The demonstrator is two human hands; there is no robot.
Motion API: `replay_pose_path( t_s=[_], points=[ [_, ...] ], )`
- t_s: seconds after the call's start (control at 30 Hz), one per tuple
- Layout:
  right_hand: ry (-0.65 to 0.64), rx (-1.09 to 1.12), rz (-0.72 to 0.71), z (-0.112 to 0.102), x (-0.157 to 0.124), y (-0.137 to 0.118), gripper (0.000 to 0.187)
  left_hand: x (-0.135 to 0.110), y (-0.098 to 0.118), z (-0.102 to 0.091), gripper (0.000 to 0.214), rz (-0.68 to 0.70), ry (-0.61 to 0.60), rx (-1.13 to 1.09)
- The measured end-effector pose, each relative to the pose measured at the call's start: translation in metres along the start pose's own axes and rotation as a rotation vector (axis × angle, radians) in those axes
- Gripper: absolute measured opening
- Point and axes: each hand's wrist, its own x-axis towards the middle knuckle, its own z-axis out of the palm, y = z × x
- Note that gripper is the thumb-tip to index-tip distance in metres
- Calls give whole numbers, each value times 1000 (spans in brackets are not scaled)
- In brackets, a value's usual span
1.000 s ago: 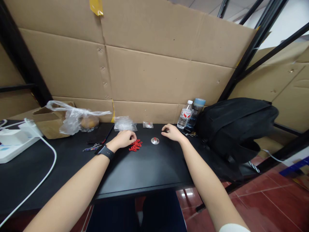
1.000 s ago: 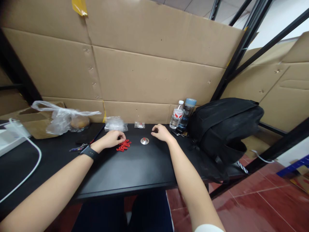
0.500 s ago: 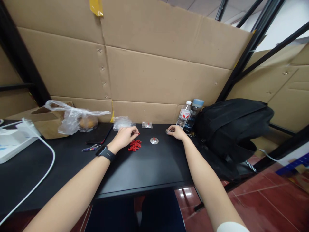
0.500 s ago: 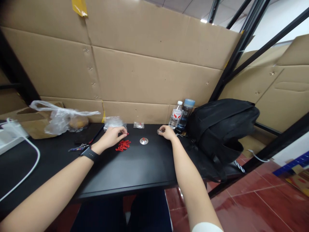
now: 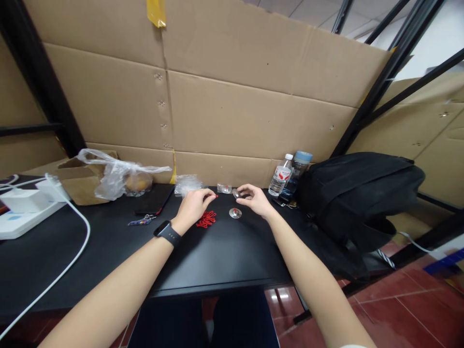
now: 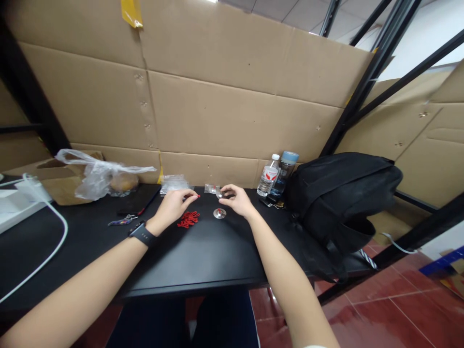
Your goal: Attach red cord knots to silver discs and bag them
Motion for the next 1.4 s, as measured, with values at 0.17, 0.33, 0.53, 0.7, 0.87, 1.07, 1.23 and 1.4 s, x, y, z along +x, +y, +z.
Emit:
replay_pose_path(
  t_s=[0.17,0.33,0.53,0.7,0.87,1.07,1.23,1.4],
  points=[
    [-16,294,-46,47,-8,-24,35,-2,13,4,21,14,69,-108],
    [4,367,-42,61,-13,-25,35,-3,21,8,17,32,105,-112],
    [-4,348,-11,62,-13,-24,40,-5,22,9,17,68,116,-53],
    [-1,367,-20,63,-14,-27,41,-6,24,9,17,64,162,-91],
    [6,385,-6,64,-15,-29,42,-6,26,8,16,70,162,-117],
    [31,393,27,65,-17,-27,45,-6,23,10,14,131,128,-62],
    [24,365,40,66,-18,-26,39,-5,22,10,16,173,31,-41],
    [-22,343,48,63,-14,-28,36,-4,23,5,18,122,63,-52]
  ],
)
